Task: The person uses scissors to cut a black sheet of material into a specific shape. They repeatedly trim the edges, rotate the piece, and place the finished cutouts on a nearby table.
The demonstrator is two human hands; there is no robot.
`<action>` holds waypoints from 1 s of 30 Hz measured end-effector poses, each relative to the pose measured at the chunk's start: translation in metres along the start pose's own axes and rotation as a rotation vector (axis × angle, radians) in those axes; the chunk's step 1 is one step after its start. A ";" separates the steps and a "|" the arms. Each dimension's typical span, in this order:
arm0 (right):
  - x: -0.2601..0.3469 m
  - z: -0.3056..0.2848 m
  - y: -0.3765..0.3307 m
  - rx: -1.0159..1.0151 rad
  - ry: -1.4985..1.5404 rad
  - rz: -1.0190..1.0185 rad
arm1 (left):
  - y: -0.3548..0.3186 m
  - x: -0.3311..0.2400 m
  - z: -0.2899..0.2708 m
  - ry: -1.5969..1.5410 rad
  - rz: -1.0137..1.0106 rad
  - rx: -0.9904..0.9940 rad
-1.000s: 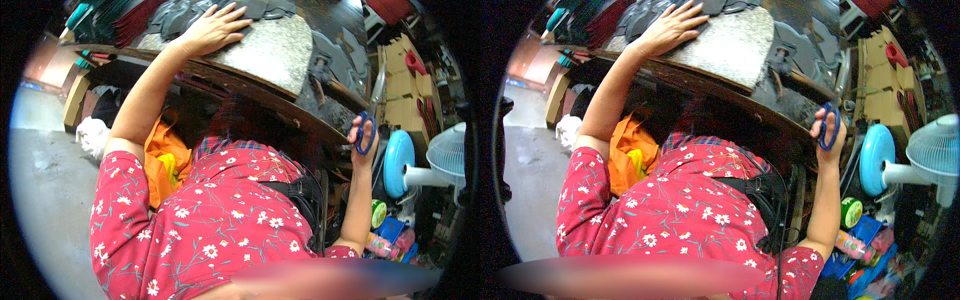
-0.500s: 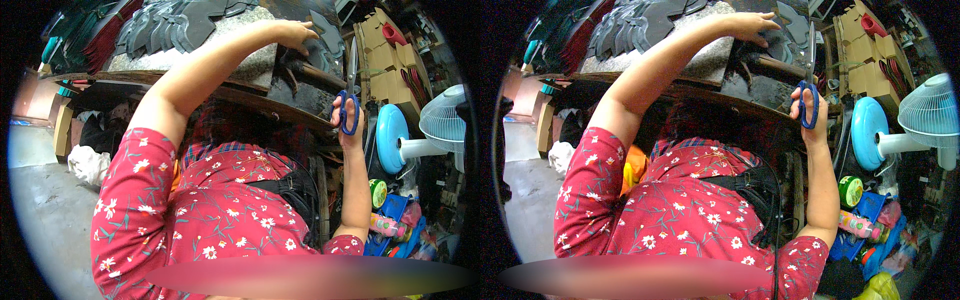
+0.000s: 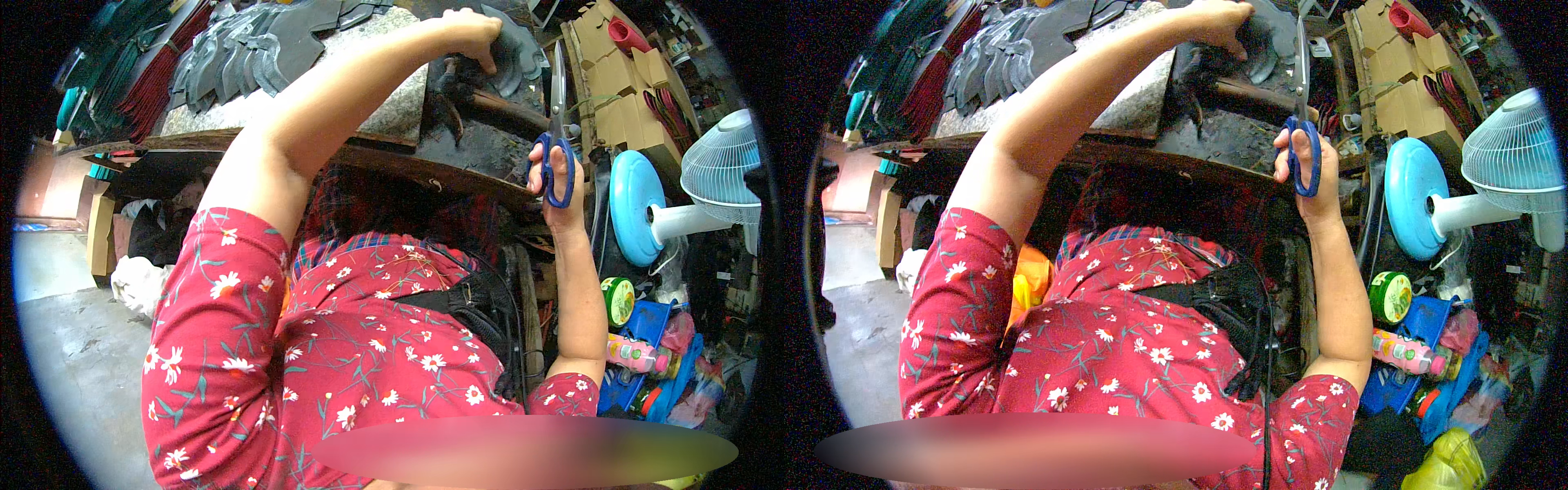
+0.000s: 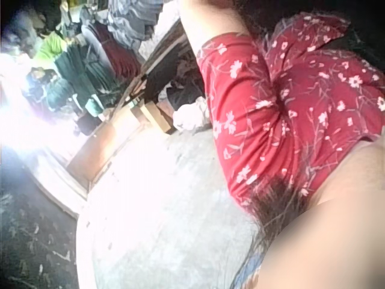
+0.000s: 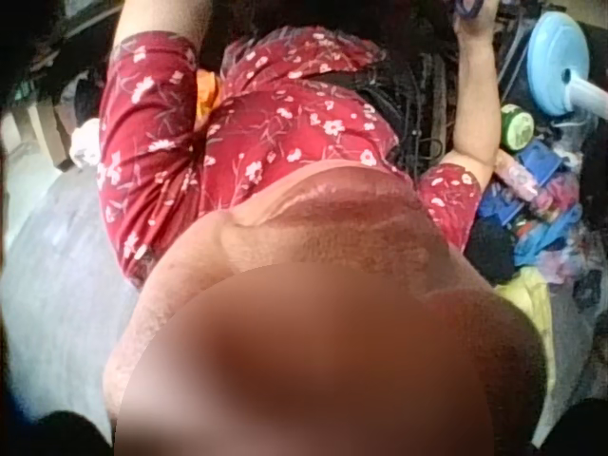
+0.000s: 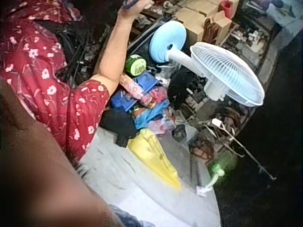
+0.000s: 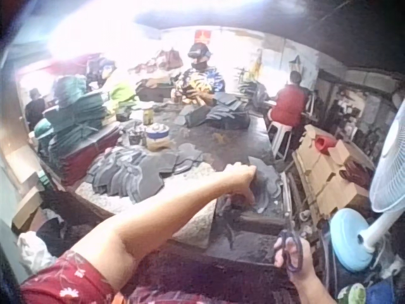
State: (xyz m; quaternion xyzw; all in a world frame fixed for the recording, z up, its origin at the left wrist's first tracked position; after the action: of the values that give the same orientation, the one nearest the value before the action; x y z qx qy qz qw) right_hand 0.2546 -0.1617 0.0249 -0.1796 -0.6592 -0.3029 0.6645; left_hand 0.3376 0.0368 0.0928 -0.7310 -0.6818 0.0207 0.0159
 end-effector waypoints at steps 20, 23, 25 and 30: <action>0.051 0.061 -0.016 -0.105 0.065 0.026 | -0.183 -0.079 0.056 -2.580 0.270 0.044; 0.054 0.063 -0.018 -0.118 0.101 0.018 | -0.202 -0.091 0.039 -2.421 0.522 0.010; 0.050 0.065 -0.021 -0.109 0.077 0.057 | -0.214 -0.091 0.043 -2.017 0.398 -0.109; 0.043 0.085 -0.023 0.090 -0.362 0.048 | -0.217 -0.068 0.081 -1.998 -0.022 -0.096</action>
State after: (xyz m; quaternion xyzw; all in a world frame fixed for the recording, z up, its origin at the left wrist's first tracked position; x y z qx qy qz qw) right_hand 0.1730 -0.1317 0.0689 -0.2169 -0.7764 -0.2201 0.5493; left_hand 0.1122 -0.0161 0.0241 -0.3719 -0.3894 0.5978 -0.5939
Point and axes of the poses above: each hand's wrist, its own y-axis towards the middle knuckle, its own z-axis out of the palm, x = y × z, the point moved 10 cm from there along y, towards the middle knuckle, and after that the axes turned 11 degrees about x, right-handed, at the moved point
